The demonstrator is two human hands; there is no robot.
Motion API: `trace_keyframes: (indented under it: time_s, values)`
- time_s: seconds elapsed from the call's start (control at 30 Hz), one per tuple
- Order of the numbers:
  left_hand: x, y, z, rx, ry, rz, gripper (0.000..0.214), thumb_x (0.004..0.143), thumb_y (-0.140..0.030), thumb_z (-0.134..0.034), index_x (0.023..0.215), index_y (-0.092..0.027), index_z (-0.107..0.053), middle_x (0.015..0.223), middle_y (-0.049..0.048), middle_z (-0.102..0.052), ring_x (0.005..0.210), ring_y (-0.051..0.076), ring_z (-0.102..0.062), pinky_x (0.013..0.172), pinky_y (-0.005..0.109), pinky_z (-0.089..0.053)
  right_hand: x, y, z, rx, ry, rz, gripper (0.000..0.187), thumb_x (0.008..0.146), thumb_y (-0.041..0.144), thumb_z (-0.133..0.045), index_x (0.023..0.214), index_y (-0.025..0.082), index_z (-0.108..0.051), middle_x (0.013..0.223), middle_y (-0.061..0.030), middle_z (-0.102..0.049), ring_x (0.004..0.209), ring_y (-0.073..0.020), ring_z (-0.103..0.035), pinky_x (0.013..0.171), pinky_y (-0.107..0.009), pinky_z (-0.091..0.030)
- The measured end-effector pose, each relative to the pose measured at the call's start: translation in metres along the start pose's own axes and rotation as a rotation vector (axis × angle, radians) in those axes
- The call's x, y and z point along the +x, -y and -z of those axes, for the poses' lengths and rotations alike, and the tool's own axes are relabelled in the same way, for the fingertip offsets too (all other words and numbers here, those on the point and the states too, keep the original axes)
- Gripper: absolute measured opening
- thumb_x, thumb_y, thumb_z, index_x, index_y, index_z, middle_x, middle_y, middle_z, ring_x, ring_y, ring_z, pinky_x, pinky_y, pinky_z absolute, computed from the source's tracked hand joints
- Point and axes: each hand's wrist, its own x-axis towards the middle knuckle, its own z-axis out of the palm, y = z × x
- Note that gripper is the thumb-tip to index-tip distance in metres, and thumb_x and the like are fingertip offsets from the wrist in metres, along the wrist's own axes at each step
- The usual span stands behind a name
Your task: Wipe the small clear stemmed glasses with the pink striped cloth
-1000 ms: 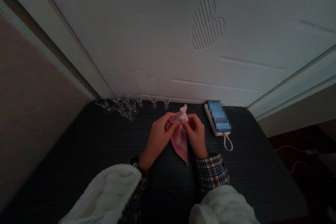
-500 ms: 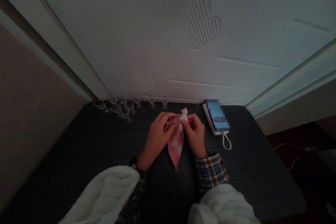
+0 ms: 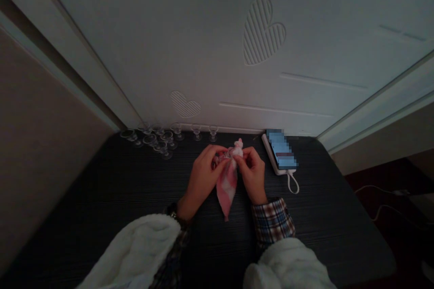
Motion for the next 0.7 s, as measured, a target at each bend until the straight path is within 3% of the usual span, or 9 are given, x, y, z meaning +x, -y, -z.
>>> trace_keyframes:
  time_s: [0.37, 0.7]
  values:
    - [0.0005, -0.0024, 0.0019, -0.037, 0.023, 0.1, 0.018, 0.079, -0.027, -0.062, 0.096, -0.021, -0.066, 0.077, -0.0011, -0.065, 0.066, 0.013, -0.058, 0.061, 0.022, -0.043, -0.0006, -0.0017, 0.0005, -0.012, 0.007, -0.002, 0.02, 0.082, 0.038, -0.061, 0.077, 0.019, -0.055, 0.066, 0.0056, -0.05, 0.058, -0.0088, -0.044, 0.057, -0.022, -0.035]
    - [0.0, -0.0031, 0.0022, -0.003, 0.006, 0.067, 0.02, 0.078, -0.024, -0.063, 0.098, -0.022, -0.065, 0.076, -0.0027, -0.063, 0.065, 0.011, -0.057, 0.062, 0.021, -0.044, -0.0007, -0.0018, 0.0005, 0.021, 0.006, 0.006, 0.019, 0.081, 0.036, -0.062, 0.077, 0.02, -0.054, 0.066, 0.0057, -0.049, 0.059, -0.0088, -0.044, 0.057, -0.022, -0.035]
